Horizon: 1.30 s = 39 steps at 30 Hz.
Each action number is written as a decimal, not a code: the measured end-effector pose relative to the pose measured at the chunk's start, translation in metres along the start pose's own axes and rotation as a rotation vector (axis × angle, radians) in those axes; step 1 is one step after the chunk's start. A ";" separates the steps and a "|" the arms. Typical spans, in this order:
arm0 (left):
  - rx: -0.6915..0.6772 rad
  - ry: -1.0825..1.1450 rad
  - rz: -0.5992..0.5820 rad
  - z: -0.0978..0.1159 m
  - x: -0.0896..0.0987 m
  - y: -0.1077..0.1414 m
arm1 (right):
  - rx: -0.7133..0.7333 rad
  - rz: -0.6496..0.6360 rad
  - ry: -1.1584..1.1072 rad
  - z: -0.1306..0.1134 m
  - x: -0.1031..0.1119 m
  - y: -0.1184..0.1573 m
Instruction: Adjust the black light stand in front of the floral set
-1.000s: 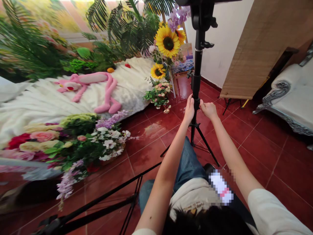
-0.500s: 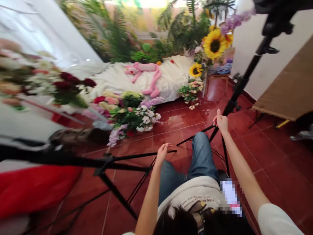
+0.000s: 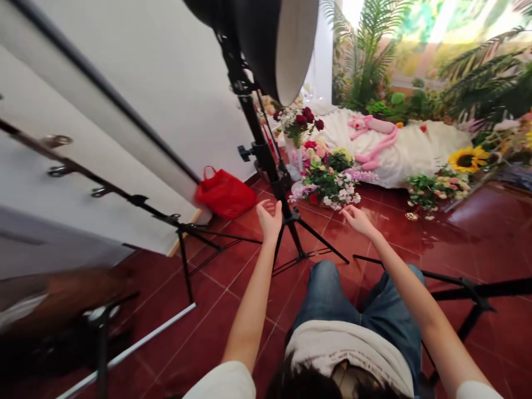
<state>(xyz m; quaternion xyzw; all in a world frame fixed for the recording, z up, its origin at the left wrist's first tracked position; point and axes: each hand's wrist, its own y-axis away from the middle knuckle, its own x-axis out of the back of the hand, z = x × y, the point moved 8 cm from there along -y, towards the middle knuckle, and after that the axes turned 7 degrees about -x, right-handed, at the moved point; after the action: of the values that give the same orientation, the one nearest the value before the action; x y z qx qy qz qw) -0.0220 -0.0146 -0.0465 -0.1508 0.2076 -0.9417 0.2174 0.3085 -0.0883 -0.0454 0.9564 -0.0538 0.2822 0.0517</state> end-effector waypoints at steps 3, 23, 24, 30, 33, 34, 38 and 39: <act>-0.131 0.039 -0.061 0.026 -0.016 -0.025 | 0.019 -0.184 -0.043 -0.057 -0.048 -0.036; -0.106 -0.038 0.086 0.015 -0.046 -0.048 | -0.210 -0.242 -0.305 -0.185 -0.116 -0.139; -0.106 -0.035 0.086 0.016 -0.046 -0.047 | -0.200 -0.267 -0.336 -0.184 -0.118 -0.138; -0.095 -0.022 0.075 0.017 -0.044 -0.045 | -0.080 -0.400 -0.506 -0.170 -0.124 -0.138; -0.115 -0.018 0.072 0.019 -0.044 -0.045 | -0.052 -0.417 -0.548 -0.160 -0.127 -0.142; -0.119 -0.016 0.074 0.019 -0.043 -0.044 | -0.045 -0.425 -0.566 -0.157 -0.129 -0.143; -0.119 -0.024 0.077 0.019 -0.044 -0.045 | -0.014 -0.480 -0.644 -0.159 -0.130 -0.143; -0.121 -0.032 0.076 0.019 -0.044 -0.045 | -0.011 -0.498 -0.649 -0.161 -0.130 -0.142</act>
<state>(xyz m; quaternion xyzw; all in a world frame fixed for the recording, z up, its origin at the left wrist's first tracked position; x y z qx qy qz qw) 0.0073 0.0367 -0.0181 -0.1707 0.2664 -0.9160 0.2465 0.1328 0.0829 0.0084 0.9793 0.1646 -0.0559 0.1039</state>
